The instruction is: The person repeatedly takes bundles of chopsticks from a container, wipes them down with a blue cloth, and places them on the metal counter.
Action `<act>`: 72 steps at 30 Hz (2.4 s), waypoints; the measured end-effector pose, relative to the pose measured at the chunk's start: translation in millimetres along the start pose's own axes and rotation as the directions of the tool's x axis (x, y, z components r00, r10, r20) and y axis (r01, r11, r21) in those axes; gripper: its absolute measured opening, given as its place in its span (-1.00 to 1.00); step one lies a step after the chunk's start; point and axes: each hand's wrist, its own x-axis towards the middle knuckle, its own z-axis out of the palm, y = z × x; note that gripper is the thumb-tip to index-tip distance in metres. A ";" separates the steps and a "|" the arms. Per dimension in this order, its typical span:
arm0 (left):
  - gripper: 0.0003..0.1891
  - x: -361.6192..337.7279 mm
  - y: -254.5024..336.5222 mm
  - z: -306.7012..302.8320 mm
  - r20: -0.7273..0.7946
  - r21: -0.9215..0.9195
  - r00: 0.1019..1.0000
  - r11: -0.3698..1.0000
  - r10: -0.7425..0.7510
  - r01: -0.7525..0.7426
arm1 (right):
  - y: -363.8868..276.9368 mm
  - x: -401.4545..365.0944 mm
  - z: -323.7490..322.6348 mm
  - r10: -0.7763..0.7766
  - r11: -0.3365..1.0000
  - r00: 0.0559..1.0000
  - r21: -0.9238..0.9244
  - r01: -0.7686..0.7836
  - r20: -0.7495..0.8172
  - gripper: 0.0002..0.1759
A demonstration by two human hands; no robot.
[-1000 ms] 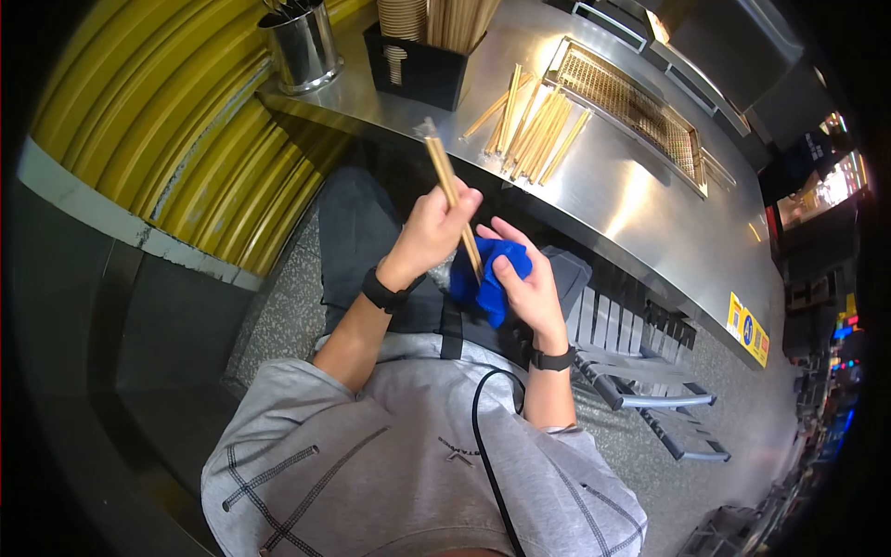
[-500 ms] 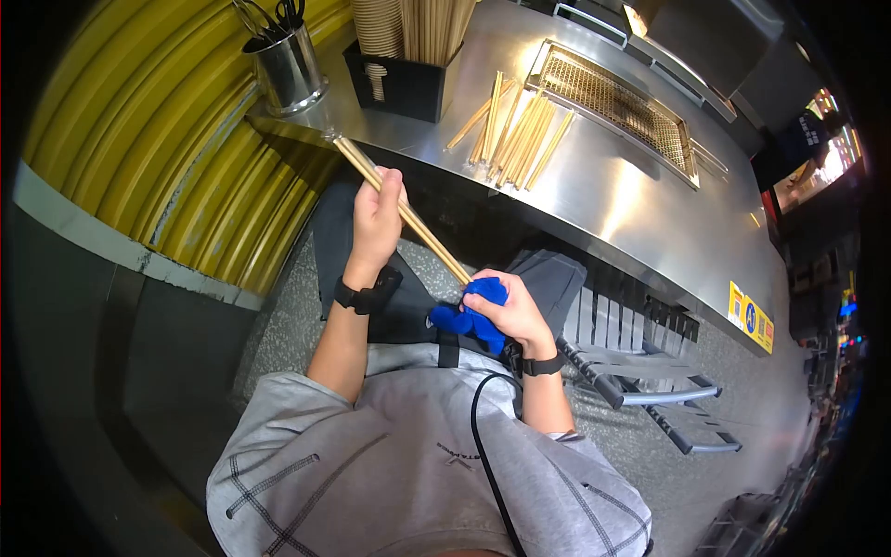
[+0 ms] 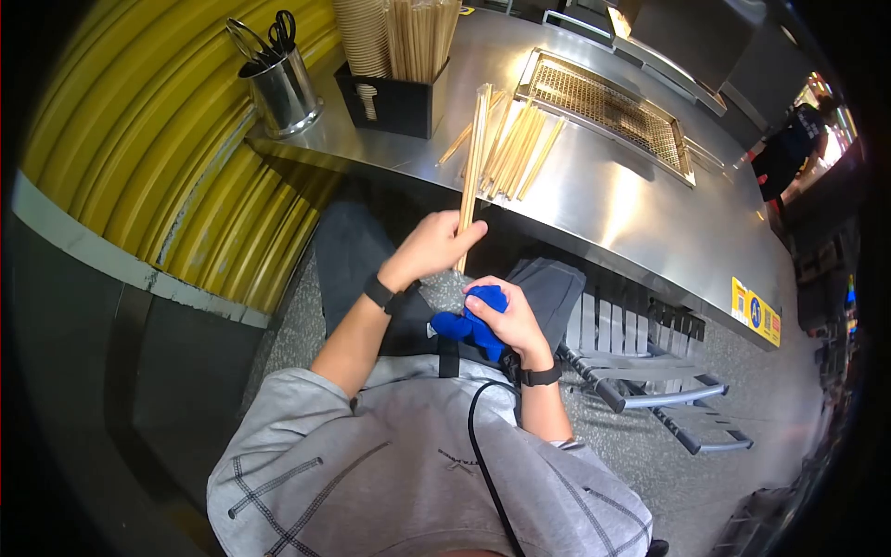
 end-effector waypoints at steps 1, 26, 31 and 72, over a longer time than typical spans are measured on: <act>-0.57 6.8 15.4 -10.5 0.006 0.106 1.000 0.994 -0.002 0.001 | 0.5 -1.6 -2.0 0.026 1.000 1.000 0.018 -0.026 -0.014 -0.83; -0.50 138.7 30.6 -140.4 -0.775 0.396 0.530 0.918 0.344 -0.017 | 16.4 1.2 -2.2 0.012 1.000 0.980 -0.001 -0.012 -0.197 -0.79; -0.70 139.3 38.2 -150.2 -0.755 0.348 0.574 0.936 0.317 -0.059 | 6.9 -3.6 0.2 0.050 0.998 0.972 0.052 -0.039 -0.229 -0.81; -0.82 11.8 86.8 -20.2 -0.050 -0.576 0.968 0.785 0.245 -0.228 | -69.1 14.3 8.5 -0.223 0.970 0.943 0.043 0.241 -0.247 -0.45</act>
